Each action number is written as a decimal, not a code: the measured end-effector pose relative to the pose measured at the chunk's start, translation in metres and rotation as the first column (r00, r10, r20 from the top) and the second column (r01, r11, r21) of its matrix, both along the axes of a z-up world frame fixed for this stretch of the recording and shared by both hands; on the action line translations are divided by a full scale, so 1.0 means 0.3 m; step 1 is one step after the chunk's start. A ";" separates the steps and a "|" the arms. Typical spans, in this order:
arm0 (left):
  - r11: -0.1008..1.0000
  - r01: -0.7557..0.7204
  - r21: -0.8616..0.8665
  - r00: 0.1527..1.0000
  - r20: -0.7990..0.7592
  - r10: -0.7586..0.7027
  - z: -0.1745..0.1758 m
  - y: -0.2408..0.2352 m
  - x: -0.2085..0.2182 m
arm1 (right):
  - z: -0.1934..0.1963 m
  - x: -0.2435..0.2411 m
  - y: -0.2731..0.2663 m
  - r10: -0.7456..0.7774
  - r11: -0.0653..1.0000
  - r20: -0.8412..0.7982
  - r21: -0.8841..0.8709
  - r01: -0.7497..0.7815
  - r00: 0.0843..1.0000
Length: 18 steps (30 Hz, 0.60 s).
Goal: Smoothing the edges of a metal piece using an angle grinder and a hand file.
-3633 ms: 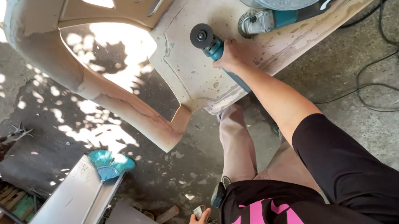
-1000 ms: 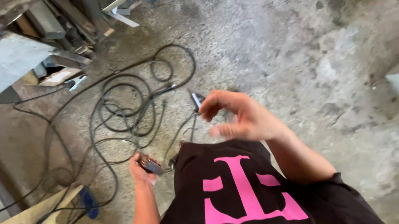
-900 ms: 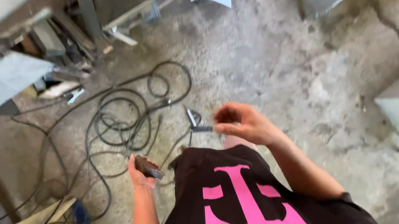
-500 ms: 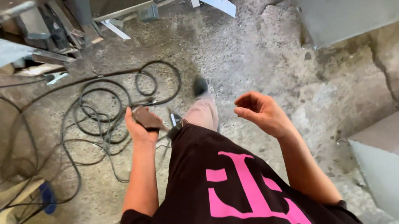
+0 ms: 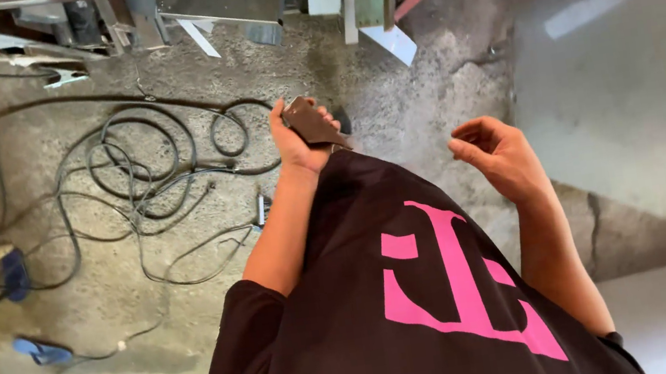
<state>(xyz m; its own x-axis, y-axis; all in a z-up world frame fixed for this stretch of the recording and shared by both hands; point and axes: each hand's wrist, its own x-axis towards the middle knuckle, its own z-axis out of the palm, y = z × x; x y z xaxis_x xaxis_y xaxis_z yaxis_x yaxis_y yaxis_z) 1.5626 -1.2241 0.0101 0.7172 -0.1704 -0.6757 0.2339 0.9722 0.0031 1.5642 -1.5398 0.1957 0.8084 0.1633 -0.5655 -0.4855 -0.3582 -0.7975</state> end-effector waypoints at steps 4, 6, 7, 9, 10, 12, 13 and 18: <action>0.994 -0.111 0.001 0.994 -0.008 0.111 0.002 -0.083 0.213 | -0.043 0.300 -0.077 0.070 0.996 -0.008 0.054 -0.069 0.998; 0.986 -0.094 0.140 0.992 -0.072 0.105 0.011 -0.121 0.310 | -0.073 0.448 -0.117 0.104 0.991 0.024 0.087 -0.106 0.994; 0.982 -0.121 0.146 0.987 -0.084 0.134 0.039 -0.143 0.355 | -0.080 0.527 -0.135 0.133 0.987 0.013 0.093 -0.134 0.991; 0.917 -0.160 0.365 0.962 -0.151 0.228 0.097 -0.195 0.451 | -0.093 0.690 -0.175 0.171 0.979 0.054 0.105 -0.176 0.984; 0.909 -0.188 0.371 0.953 -0.156 0.261 0.085 -0.222 0.479 | -0.091 0.767 -0.194 0.203 0.972 0.049 0.111 -0.207 0.978; 0.834 -0.202 0.513 0.932 -0.161 0.325 0.059 -0.278 0.559 | -0.094 0.955 -0.226 0.237 0.961 0.086 0.126 -0.247 0.968; 0.820 -0.241 0.520 0.915 -0.160 0.370 0.042 -0.308 0.600 | -0.126 1.048 -0.240 0.282 0.947 0.086 0.133 -0.292 0.956; 0.578 -0.420 0.700 0.839 0.057 0.541 -0.032 -0.552 0.750 | -0.209 1.436 -0.283 0.549 0.826 0.192 0.029 -0.563 0.814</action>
<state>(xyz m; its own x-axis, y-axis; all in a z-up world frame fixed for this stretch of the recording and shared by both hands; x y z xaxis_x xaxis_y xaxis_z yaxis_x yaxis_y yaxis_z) 1.7878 -1.3897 0.0006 0.4401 0.7025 -0.5594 -0.2107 0.6863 0.6961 1.9949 -1.6247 0.1330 0.6465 0.6528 -0.3948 -0.0796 -0.4570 -0.8859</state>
